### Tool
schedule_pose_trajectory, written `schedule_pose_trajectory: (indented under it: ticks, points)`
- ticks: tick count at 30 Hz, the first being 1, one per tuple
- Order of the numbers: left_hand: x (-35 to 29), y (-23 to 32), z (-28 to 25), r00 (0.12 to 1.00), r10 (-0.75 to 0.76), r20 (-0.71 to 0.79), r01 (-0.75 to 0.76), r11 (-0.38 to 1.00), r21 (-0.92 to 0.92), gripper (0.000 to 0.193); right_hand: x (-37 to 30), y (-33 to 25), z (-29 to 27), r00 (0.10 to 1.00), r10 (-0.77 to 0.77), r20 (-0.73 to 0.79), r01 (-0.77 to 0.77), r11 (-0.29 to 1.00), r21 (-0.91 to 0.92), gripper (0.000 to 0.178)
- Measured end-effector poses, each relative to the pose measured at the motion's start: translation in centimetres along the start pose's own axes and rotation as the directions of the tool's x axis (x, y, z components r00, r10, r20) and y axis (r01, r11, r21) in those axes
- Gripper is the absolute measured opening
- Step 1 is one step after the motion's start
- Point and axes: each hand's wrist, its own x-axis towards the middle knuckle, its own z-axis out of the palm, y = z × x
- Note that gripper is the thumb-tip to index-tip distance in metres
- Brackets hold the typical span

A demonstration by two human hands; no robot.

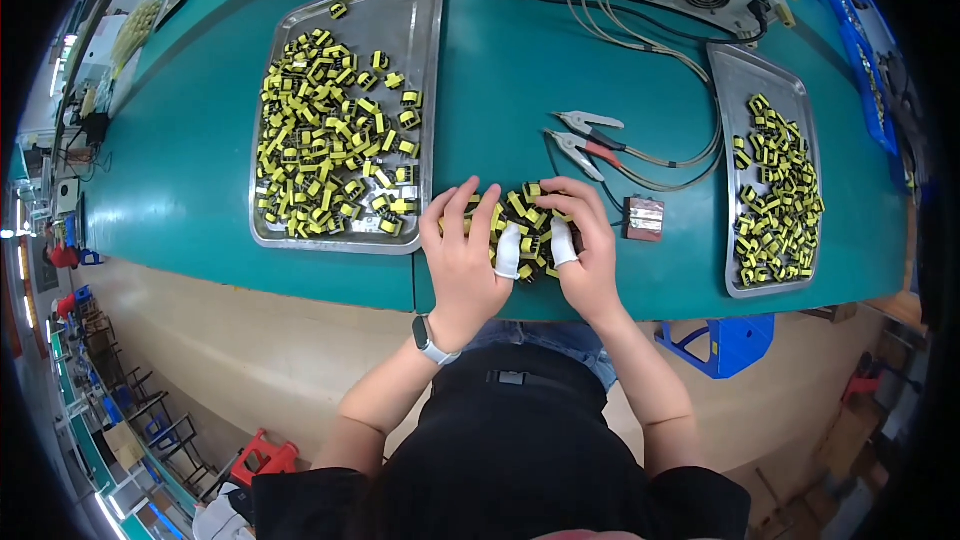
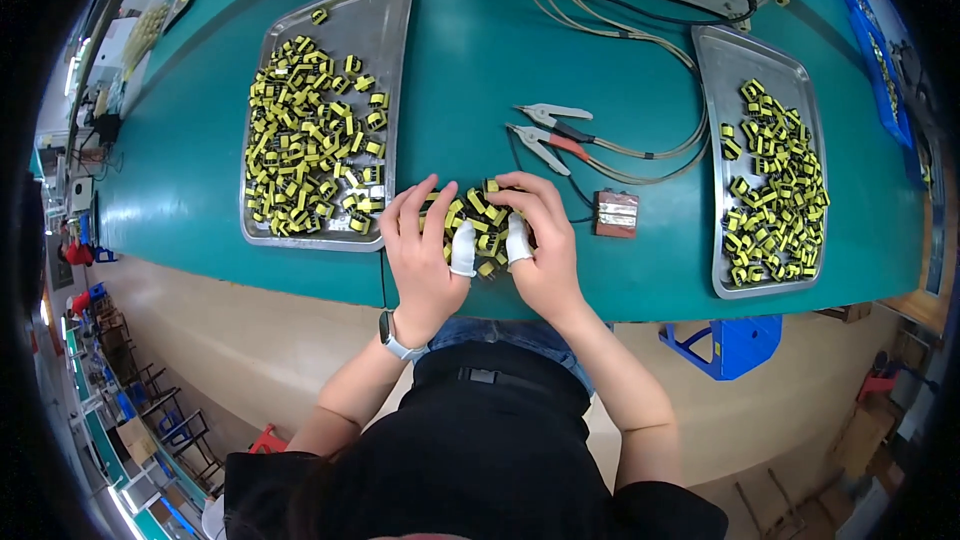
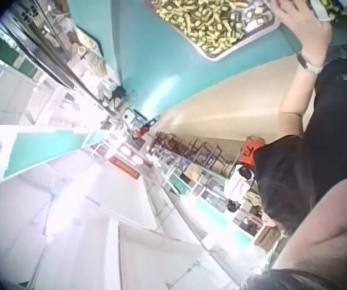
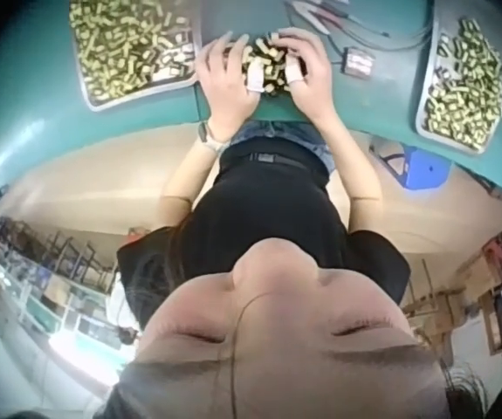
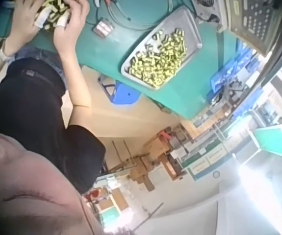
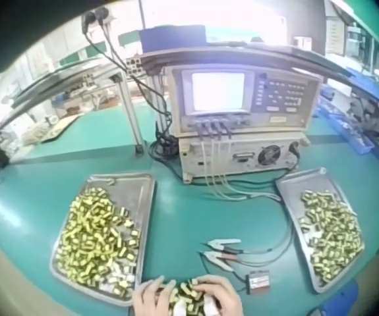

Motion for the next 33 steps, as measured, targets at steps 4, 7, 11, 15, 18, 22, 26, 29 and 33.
schedule_pose_trajectory:
  ticks: [4,7,11,15,18,22,26,29,33]
  points:
    - [0.4,0.1,0.0,0.999,0.02,0.033,-0.019,0.999,-0.042,0.044,-0.3,0.1,-0.1,0.992,0.083,-0.097,-0.066,0.985,0.162,0.03]
    - [0.6,0.2,0.0,0.995,0.062,0.072,-0.059,0.997,-0.047,0.041,-0.2,0.5,0.0,0.985,0.083,-0.151,-0.045,0.97,0.238,0.026]
    - [1.3,-0.2,-0.6,0.983,0.117,0.141,-0.115,0.993,-0.025,0.04,-0.5,1.2,-0.4,0.983,0.055,-0.174,-0.009,0.968,0.251,0.024]
    - [2.1,-0.1,-1.3,0.981,0.113,0.16,-0.13,0.986,0.1,0.043,-1.1,0.6,-1.8,0.987,0.028,-0.156,0.006,0.977,0.213,0.024]
    - [2.0,-0.7,-1.5,0.966,0.11,0.232,-0.157,0.969,0.192,0.047,-2.0,-0.2,-3.3,0.993,0.024,-0.12,-0.007,0.99,0.144,0.026]
    - [1.6,-1.6,-1.1,0.971,0.098,0.219,-0.105,0.994,0.02,0.047,-3.2,-0.2,-4.9,0.998,-0.047,-0.036,0.039,0.981,-0.192,0.039]
    - [1.1,-1.7,-0.9,0.968,0.121,0.219,-0.12,0.993,-0.017,0.049,-4.3,0.7,-5.3,0.986,-0.126,0.109,0.153,0.943,-0.296,0.044]
    - [1.0,-1.7,-0.8,0.979,0.122,0.162,-0.113,0.992,-0.063,0.052,-5.0,0.6,-5.1,0.991,-0.132,0.012,0.13,0.956,-0.264,0.044]
    - [0.5,-2.7,-1.2,0.98,0.197,0.034,-0.187,0.963,-0.191,0.045,-6.5,0.1,-5.5,0.964,-0.197,-0.177,0.092,0.875,-0.474,0.042]
